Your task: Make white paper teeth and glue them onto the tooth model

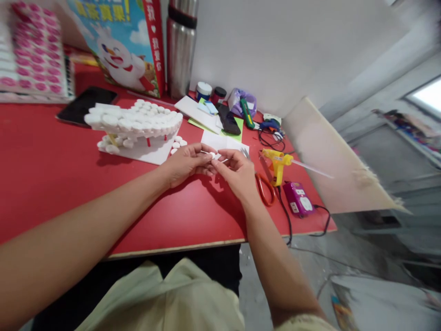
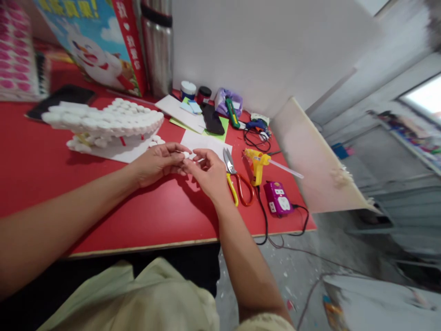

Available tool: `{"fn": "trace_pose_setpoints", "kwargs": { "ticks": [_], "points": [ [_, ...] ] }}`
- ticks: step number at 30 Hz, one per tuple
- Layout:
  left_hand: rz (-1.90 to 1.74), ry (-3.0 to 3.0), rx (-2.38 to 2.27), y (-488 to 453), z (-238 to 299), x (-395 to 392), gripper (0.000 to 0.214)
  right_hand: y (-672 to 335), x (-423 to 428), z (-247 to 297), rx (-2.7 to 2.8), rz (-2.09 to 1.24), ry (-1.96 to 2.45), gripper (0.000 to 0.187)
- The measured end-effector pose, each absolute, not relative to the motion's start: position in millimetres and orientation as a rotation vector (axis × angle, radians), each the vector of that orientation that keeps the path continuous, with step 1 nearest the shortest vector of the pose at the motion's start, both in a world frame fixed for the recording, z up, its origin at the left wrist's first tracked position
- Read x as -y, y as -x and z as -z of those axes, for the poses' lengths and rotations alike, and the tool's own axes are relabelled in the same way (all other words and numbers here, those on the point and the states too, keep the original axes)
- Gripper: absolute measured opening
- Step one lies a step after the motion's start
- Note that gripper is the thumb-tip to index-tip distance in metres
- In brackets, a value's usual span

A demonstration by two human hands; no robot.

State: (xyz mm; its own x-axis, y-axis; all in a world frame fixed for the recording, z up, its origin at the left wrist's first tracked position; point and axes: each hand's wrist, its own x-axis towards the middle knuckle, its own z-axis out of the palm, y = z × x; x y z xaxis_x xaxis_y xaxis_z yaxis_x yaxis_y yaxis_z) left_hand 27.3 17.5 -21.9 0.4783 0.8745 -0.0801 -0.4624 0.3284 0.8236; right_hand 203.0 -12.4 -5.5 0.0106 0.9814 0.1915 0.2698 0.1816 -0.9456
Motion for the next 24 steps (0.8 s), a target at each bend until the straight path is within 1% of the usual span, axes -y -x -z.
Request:
{"fn": "trace_pose_setpoints", "kwargs": {
  "ticks": [5, 8, 13, 19, 24],
  "points": [
    [-0.914, -0.884, -0.588, -29.2, 24.6, -16.0, 0.041, -200.7, 13.9, 5.3, 1.637, -0.775, 1.381, 0.03],
    [-0.901, -0.895, -0.566, -29.6, 24.6, -14.4, 0.047, -201.8, 13.8, 5.1, 1.662, -0.744, 1.402, 0.029],
    [-0.945, -0.923, -0.607, -29.2, 22.6, -13.1, 0.043, -202.6, 14.6, 6.7, 1.64, -0.751, 1.368, 0.028],
    [-0.989, -0.912, -0.624, -29.4, 22.8, -13.1, 0.04, -202.3, 16.1, 6.1, 1.724, -0.64, 1.278, 0.02],
    [-1.009, -0.932, -0.62, -30.1, 26.4, -13.7, 0.037, -203.1, 15.6, 7.3, 1.743, -0.595, 1.258, 0.019]
  ]
}}
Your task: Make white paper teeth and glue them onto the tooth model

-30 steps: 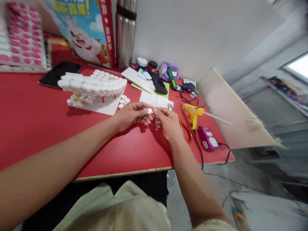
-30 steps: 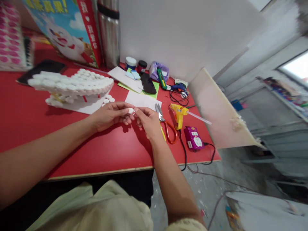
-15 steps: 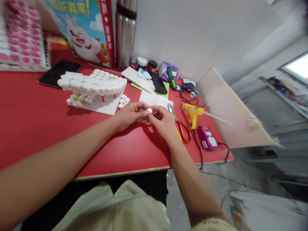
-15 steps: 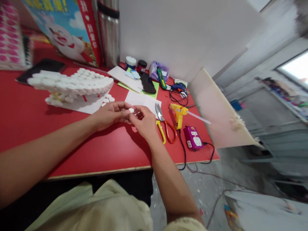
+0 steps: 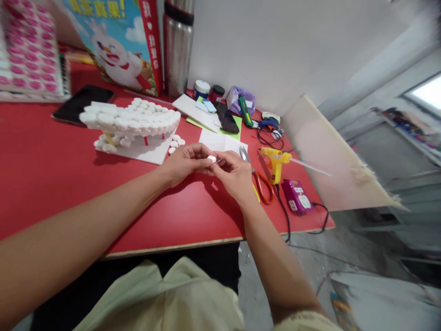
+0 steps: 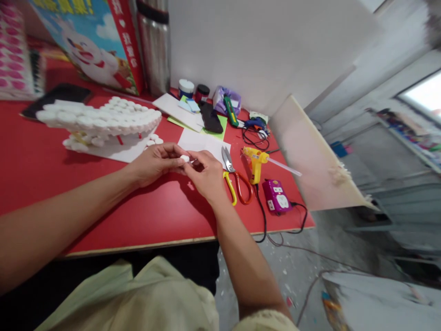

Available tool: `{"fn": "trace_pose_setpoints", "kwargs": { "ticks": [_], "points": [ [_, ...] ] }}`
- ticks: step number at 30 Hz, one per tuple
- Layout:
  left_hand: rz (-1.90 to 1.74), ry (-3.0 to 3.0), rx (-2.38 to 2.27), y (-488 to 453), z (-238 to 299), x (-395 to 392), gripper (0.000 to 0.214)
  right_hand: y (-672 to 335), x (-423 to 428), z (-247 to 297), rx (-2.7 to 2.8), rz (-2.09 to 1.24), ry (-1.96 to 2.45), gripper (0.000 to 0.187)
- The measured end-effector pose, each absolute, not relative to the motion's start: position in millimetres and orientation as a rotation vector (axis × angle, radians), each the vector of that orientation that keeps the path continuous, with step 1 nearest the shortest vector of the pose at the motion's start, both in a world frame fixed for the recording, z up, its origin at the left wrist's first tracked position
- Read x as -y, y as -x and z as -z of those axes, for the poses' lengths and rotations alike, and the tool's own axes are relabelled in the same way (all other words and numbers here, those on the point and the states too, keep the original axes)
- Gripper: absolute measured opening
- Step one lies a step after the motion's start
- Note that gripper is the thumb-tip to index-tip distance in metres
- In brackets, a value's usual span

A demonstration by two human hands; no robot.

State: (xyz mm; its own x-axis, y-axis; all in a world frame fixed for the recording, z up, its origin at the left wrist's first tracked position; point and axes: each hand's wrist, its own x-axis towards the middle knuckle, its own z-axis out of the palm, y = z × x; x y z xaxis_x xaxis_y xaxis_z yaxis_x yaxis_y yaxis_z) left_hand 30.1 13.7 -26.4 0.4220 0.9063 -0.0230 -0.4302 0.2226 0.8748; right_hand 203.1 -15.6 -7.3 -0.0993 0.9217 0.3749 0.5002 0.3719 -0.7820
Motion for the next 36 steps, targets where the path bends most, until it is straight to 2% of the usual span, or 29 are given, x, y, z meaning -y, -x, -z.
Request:
{"fn": "trace_pose_setpoints", "kwargs": {
  "ticks": [9, 14, 17, 23, 30, 36],
  "points": [
    [-0.938, -0.816, -0.609, -30, 20, -13, 0.038, -204, 12, 11, 1.696, -0.669, 1.338, 0.026],
    [-0.981, -0.792, -0.665, -28, 16, -14, 0.033, -202, 12, 10, 1.457, -1.151, 1.289, 0.039],
    [-1.008, -0.829, -0.675, -28, 16, -15, 0.033, -201, 10, 11, 1.292, -1.309, 1.208, 0.036],
    [-1.048, -0.931, -0.693, -29, 18, -14, 0.036, -202, 7, 14, 1.148, -1.376, 1.156, 0.032],
    [-1.044, -0.941, -0.701, -31, 16, -12, 0.03, -203, 7, 17, 1.188, -1.365, 1.095, 0.024],
    [-0.987, -0.824, -0.689, -31, 14, -14, 0.026, -201, 7, 14, 1.161, -1.358, 1.182, 0.034]
  ]
}}
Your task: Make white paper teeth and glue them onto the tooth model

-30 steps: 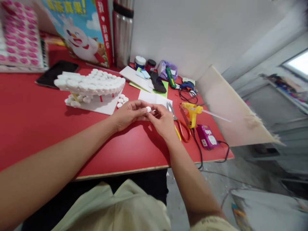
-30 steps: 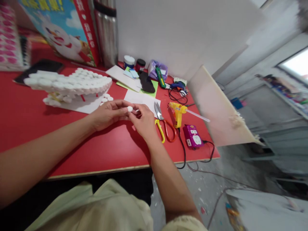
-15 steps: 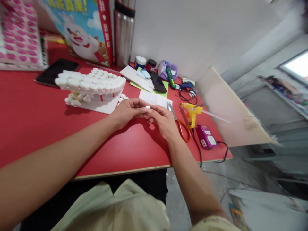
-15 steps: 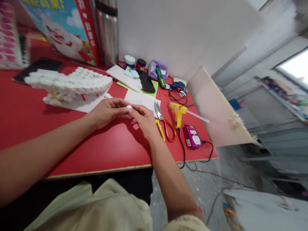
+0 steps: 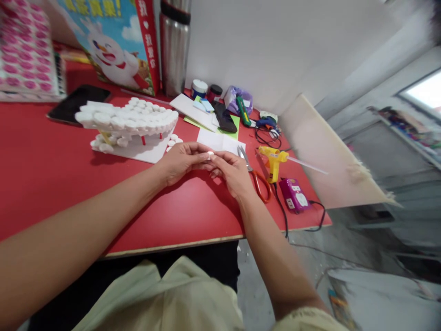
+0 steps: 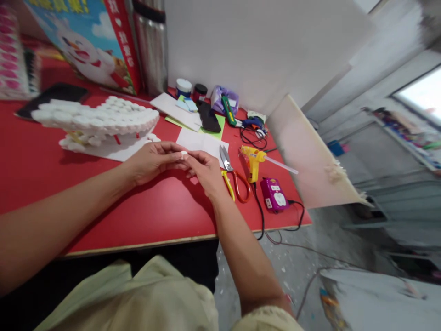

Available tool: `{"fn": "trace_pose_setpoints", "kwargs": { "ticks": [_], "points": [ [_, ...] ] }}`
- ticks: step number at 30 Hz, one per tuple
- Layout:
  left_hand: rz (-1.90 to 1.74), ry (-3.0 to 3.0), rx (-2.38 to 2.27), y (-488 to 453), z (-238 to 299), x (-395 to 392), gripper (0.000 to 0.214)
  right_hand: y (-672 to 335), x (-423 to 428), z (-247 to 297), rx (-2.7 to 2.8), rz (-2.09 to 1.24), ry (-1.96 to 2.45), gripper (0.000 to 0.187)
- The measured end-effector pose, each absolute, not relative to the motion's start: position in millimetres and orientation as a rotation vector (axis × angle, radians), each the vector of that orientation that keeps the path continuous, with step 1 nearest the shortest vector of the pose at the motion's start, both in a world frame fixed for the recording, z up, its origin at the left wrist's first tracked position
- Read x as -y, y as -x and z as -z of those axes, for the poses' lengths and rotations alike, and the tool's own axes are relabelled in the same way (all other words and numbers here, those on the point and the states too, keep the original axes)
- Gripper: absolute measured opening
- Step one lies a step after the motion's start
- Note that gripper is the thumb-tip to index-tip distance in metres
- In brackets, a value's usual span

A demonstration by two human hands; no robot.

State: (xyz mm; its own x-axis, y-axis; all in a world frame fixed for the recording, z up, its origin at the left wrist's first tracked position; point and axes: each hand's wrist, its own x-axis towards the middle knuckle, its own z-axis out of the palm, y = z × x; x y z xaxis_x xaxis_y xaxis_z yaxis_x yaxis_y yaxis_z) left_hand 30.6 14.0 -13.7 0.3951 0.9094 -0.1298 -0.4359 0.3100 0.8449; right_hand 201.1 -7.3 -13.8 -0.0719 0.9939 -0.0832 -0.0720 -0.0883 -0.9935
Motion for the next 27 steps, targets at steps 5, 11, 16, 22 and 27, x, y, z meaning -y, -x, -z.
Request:
{"fn": "trace_pose_setpoints", "kwargs": {
  "ticks": [5, 11, 16, 22, 27],
  "points": [
    [-0.936, -0.681, -0.732, -27, 14, -19, 0.017, -200, 11, 8, 1.346, -0.992, 1.257, 0.041],
    [-0.889, -0.738, -0.686, -25, 18, -19, 0.029, -199, 15, 10, 1.662, -0.733, 1.209, 0.019],
    [-0.86, -0.801, -0.662, -27, 16, -18, 0.035, -198, 15, 4, 1.412, -0.902, 1.222, 0.017],
    [-0.827, -1.25, -0.739, -28, 7, -5, 0.019, -216, 4, -3, 0.898, -1.093, 1.054, 0.034],
    [-0.546, -1.869, -0.381, -43, 5, 23, 0.017, -211, 2, 7, 1.289, -0.953, 1.141, 0.024]
  ]
}}
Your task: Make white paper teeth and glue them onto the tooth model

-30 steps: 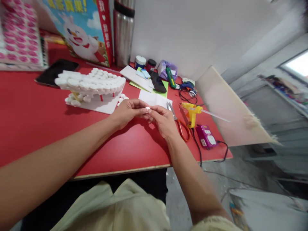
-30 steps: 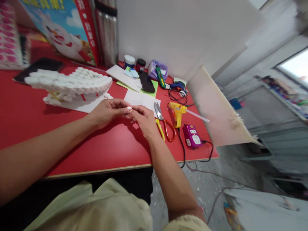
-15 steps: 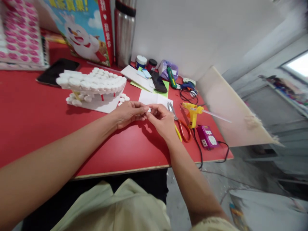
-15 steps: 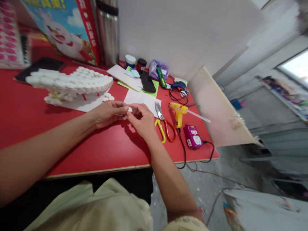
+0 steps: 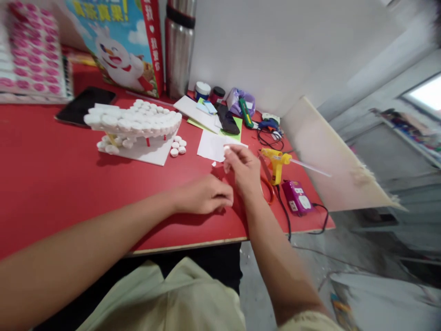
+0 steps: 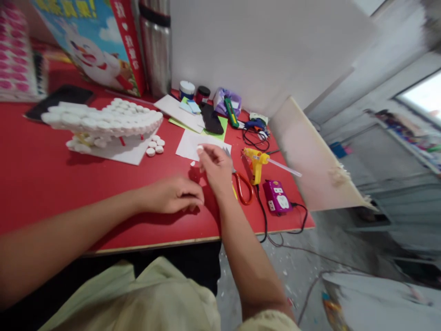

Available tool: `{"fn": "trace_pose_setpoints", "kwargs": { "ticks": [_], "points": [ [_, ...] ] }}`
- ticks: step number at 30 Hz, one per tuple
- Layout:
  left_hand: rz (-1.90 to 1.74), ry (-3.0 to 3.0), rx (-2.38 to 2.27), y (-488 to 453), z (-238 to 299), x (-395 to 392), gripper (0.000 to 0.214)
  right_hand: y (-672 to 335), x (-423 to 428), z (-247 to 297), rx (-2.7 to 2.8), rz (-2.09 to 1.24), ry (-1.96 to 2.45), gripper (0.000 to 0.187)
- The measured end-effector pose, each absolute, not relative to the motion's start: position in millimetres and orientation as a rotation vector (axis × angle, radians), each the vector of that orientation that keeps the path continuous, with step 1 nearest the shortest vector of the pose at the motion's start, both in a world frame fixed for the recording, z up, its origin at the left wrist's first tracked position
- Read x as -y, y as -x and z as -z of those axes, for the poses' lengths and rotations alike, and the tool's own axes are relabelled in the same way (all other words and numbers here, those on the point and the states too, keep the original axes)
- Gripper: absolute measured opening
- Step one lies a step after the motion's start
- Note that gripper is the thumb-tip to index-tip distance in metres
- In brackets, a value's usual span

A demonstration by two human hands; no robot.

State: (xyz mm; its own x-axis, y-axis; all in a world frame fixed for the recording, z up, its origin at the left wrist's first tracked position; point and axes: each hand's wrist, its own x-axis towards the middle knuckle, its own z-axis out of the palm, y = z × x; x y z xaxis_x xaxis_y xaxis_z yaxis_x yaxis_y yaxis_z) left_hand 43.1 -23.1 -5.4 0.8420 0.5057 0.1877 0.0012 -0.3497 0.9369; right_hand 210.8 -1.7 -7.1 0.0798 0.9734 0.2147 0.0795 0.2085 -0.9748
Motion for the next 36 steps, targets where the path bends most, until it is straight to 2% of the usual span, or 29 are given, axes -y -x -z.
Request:
{"fn": "trace_pose_setpoints", "kwargs": {
  "ticks": [4, 9, 17, 23, 26, 30, 36],
  "points": [
    [-0.516, -2.021, -0.291, -49, 9, 31, 0.017, -195, -6, 8, 1.995, -0.81, 1.062, 0.013],
    [-0.486, -1.981, -0.327, -45, 13, 27, 0.025, -179, -27, 4, 2.373, -0.57, 0.958, 0.019],
    [-0.537, -1.995, -0.363, -44, 16, 24, 0.022, -171, -37, 21, 2.327, -0.593, 1.096, 0.024],
    [-0.559, -2.037, -0.444, -37, 15, 18, 0.028, -205, -29, 16, 2.191, -0.427, 1.133, 0.017],
    [-0.577, -2.045, -0.475, -34, 14, 15, 0.029, -223, -21, 17, 2.176, -0.501, 1.119, 0.019],
    [-0.671, -2.066, -0.62, -30, 12, 9, 0.035, -234, -3, 17, 2.226, -0.55, 1.037, 0.024],
    [-0.655, -2.074, -0.697, -27, 15, 1, 0.028, -240, 17, 8, 2.414, -0.41, 1.082, 0.018]
  ]
}}
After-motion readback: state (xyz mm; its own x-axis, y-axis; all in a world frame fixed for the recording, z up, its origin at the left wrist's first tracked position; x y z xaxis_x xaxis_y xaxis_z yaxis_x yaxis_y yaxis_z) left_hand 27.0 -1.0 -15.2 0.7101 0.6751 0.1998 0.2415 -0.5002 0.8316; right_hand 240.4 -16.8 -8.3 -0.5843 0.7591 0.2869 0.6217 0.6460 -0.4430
